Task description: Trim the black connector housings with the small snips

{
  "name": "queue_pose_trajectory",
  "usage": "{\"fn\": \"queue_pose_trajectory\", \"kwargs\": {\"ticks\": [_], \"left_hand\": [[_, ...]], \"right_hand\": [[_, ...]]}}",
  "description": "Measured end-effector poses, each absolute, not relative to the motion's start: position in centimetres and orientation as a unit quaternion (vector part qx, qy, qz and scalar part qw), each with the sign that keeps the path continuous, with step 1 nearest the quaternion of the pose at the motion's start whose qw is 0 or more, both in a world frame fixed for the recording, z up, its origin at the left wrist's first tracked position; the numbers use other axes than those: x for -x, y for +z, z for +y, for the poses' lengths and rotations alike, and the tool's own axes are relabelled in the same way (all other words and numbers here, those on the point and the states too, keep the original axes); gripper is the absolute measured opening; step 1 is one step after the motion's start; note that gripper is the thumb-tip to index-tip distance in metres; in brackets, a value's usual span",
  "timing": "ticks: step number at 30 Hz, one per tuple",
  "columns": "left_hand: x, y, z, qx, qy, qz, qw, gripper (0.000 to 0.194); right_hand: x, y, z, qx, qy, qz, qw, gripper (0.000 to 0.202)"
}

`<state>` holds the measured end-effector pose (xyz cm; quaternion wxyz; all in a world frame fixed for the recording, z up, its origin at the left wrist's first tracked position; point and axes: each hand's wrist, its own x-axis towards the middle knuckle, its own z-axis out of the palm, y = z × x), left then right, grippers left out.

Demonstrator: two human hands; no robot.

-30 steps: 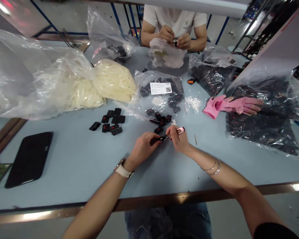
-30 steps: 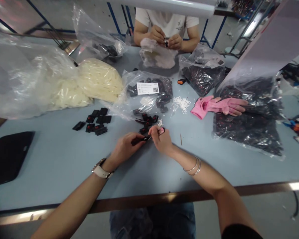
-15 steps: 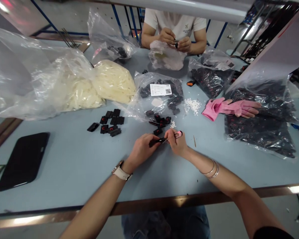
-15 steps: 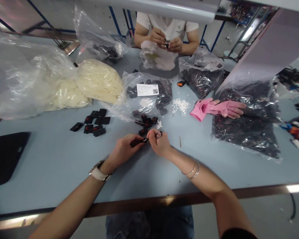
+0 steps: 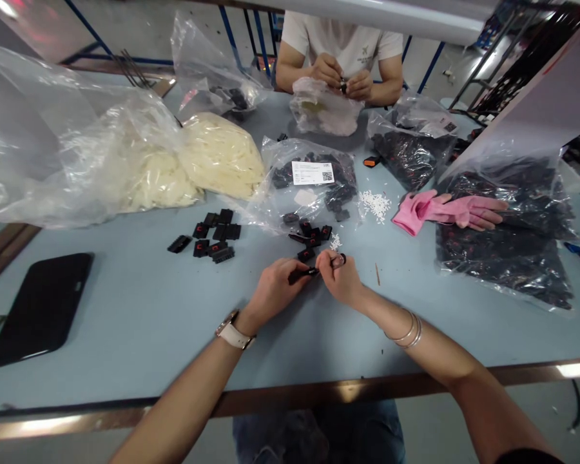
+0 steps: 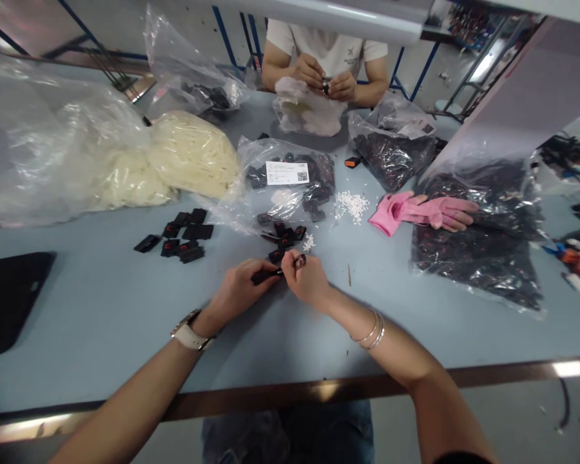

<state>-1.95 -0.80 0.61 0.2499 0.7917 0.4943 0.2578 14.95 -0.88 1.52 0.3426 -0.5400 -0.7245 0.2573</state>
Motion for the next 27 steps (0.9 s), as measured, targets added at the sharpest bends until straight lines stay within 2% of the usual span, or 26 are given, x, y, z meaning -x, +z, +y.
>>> {"fn": "queue_pose_trajectory", "kwargs": {"ticks": [5, 13, 27], "left_hand": [[2.0, 0.5, -0.8, -0.792, 0.258, 0.492, 0.251, 0.007], [2.0, 0.7, -0.8, -0.79, 0.254, 0.493, 0.261, 0.01], [2.0, 0.7, -0.8, -0.794, 0.254, 0.495, 0.245, 0.008]], "right_hand": [[-14.7, 1.0, -0.9, 0.537, 0.243, -0.733, 0.339, 0.032], [-14.9, 0.4, -1.2, 0.518, 0.328, -0.653, 0.444, 0.035], [-14.7, 0.8, -1.1, 0.512, 0.338, -0.669, 0.421, 0.033]]}}
